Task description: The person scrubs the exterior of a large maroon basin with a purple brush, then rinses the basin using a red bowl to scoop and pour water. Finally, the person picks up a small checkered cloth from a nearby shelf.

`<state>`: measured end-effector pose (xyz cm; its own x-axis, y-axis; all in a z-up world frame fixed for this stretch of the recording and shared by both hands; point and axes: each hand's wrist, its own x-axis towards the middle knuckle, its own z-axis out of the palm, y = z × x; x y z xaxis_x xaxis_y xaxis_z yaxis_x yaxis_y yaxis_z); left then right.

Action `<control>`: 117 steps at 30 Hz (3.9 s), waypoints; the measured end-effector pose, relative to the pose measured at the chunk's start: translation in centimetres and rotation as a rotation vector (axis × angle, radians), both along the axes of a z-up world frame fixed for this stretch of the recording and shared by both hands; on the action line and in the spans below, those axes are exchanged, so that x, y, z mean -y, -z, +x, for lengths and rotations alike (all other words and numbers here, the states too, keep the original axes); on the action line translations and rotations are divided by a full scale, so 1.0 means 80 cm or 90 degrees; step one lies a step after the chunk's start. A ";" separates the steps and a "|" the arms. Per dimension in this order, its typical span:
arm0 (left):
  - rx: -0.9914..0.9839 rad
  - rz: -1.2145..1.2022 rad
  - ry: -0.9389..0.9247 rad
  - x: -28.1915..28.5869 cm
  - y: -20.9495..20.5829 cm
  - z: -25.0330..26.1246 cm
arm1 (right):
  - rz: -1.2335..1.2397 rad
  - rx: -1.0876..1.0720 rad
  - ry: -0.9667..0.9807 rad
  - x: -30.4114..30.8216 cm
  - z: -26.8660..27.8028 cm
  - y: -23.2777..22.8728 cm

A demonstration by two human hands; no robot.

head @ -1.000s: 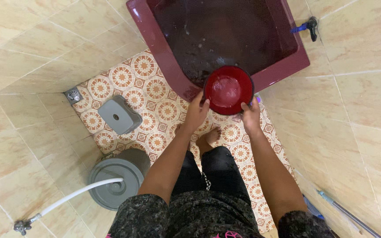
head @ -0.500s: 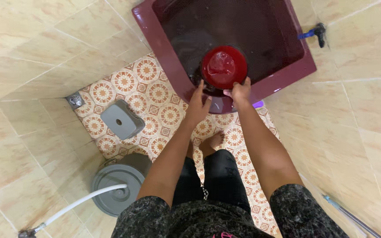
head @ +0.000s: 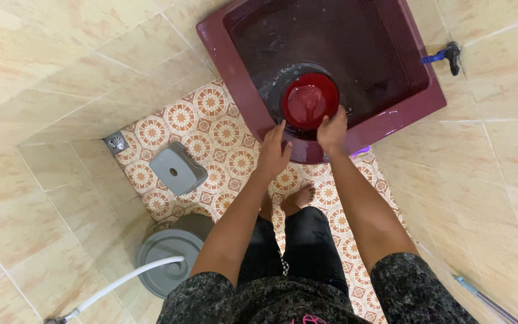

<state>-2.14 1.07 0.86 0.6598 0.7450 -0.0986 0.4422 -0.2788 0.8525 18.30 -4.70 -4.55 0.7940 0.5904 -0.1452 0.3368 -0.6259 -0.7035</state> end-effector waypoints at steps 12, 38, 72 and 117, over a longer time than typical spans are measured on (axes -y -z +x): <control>0.026 0.124 0.018 0.037 -0.028 -0.046 | -0.134 0.269 -0.318 0.056 -0.083 -0.124; 0.169 0.125 0.212 0.120 -0.195 -0.053 | 0.060 0.267 -0.077 0.220 -0.184 -0.300; 0.210 -0.070 1.030 0.444 -0.265 -0.125 | -0.043 0.158 0.670 0.556 -0.518 -0.367; 0.080 -0.138 1.647 0.707 -0.211 -0.194 | -0.163 0.178 1.298 0.654 -0.698 -0.304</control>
